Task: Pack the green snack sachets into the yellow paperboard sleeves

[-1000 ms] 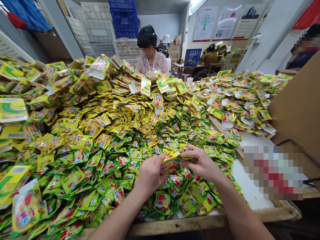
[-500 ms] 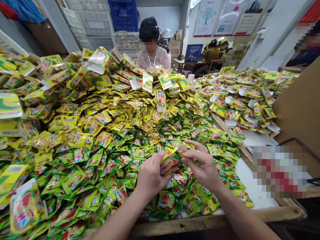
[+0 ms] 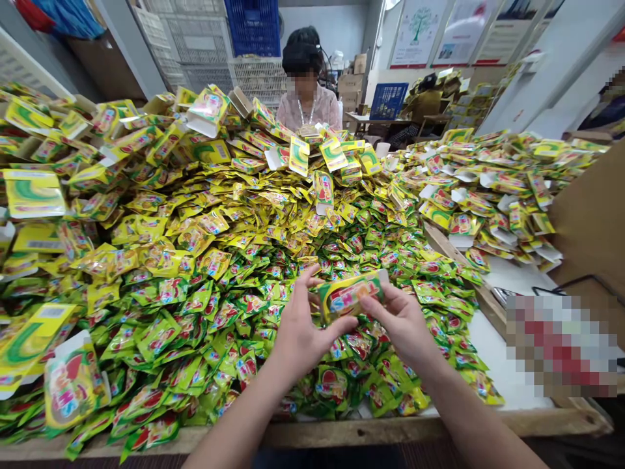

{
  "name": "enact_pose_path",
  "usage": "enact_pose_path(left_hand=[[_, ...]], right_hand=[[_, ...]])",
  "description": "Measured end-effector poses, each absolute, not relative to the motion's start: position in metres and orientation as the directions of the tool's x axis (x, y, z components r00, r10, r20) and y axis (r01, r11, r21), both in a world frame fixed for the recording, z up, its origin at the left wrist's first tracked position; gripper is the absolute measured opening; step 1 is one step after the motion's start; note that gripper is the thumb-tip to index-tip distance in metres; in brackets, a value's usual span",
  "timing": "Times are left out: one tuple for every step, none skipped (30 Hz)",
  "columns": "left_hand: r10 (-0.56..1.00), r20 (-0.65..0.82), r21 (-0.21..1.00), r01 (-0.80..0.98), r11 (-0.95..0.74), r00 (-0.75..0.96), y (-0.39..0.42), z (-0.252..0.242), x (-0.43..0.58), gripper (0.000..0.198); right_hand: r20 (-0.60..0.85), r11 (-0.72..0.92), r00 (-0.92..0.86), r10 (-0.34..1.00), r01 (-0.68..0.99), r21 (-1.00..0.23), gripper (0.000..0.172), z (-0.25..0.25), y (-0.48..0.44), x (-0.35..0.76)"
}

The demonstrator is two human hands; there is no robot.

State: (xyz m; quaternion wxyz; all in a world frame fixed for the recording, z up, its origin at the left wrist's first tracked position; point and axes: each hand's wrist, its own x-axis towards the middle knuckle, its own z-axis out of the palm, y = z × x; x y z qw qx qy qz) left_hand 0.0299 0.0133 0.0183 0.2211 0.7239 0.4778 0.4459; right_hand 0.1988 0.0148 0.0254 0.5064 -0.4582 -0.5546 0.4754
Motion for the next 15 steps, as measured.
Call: enact_pose_path(left_hand=[[0.919,0.359,0.818,0.419,-0.394,0.162,0.013,0.019,0.030,0.065],[0.937,0.292,0.871,0.351,-0.344,0.194,0.013,0.018,0.030,0.056],[0.943,0.244,0.906,0.292,-0.305,0.227,0.013,0.017,0.030,0.048],[0.945,0.221,0.928,0.247,-0.280,0.240,0.013,0.015,0.031,0.041],[0.950,0.216,0.940,0.215,-0.265,0.225,0.013,0.012,0.033,0.037],[0.956,0.224,0.946,0.192,-0.260,0.192,0.013,0.009,0.035,0.035],[0.959,0.234,0.950,0.172,-0.260,0.159,0.013,0.007,0.037,0.033],[0.962,0.238,0.955,0.149,-0.258,0.137,0.012,0.006,0.039,0.032],[0.964,0.237,0.961,0.114,-0.251,0.119,0.012,0.005,0.041,0.031],[0.967,0.229,0.969,0.067,-0.237,0.108,0.012,0.005,0.043,0.031],[0.971,0.216,0.976,0.014,-0.219,0.106,0.011,0.006,0.044,0.030],[0.973,0.201,0.979,-0.036,-0.198,0.116,0.010,0.007,0.044,0.030],[0.973,0.187,0.981,-0.068,-0.179,0.137,0.009,0.008,0.043,0.029],[0.969,0.178,0.983,-0.070,-0.169,0.168,0.008,0.010,0.042,0.029],[0.963,0.177,0.984,-0.033,-0.174,0.203,0.007,0.011,0.040,0.030]], right_hand=[[0.121,0.121,-0.065,0.991,-0.004,-0.993,0.026,0.024,0.016,0.200],[0.119,0.118,-0.085,0.989,-0.015,-0.993,0.027,0.023,0.018,0.200],[0.116,0.114,-0.123,0.986,-0.018,-0.993,0.027,0.022,0.019,0.200],[0.110,0.107,-0.167,0.980,-0.023,-0.994,0.028,0.020,0.020,0.198],[0.106,0.102,-0.203,0.973,-0.032,-0.994,0.029,0.019,0.020,0.196],[0.106,0.098,-0.230,0.967,-0.044,-0.994,0.030,0.017,0.021,0.193],[0.109,0.098,-0.245,0.963,-0.056,-0.994,0.030,0.016,0.021,0.191],[0.114,0.101,-0.247,0.962,-0.064,-0.993,0.030,0.016,0.021,0.188],[0.125,0.112,-0.219,0.968,-0.072,-0.991,0.030,0.015,0.021,0.186],[0.145,0.134,-0.155,0.977,-0.080,-0.988,0.029,0.016,0.021,0.186],[0.175,0.170,-0.056,0.983,-0.089,-0.981,0.029,0.017,0.021,0.187],[0.211,0.216,0.063,0.975,-0.093,-0.972,0.032,0.018,0.022,0.189],[0.239,0.256,0.170,0.956,-0.090,-0.962,0.039,0.020,0.022,0.193],[0.248,0.272,0.232,0.941,-0.080,-0.959,0.048,0.022,0.023,0.199],[0.229,0.251,0.231,0.945,-0.068,-0.966,0.055,0.024,0.025,0.207]])
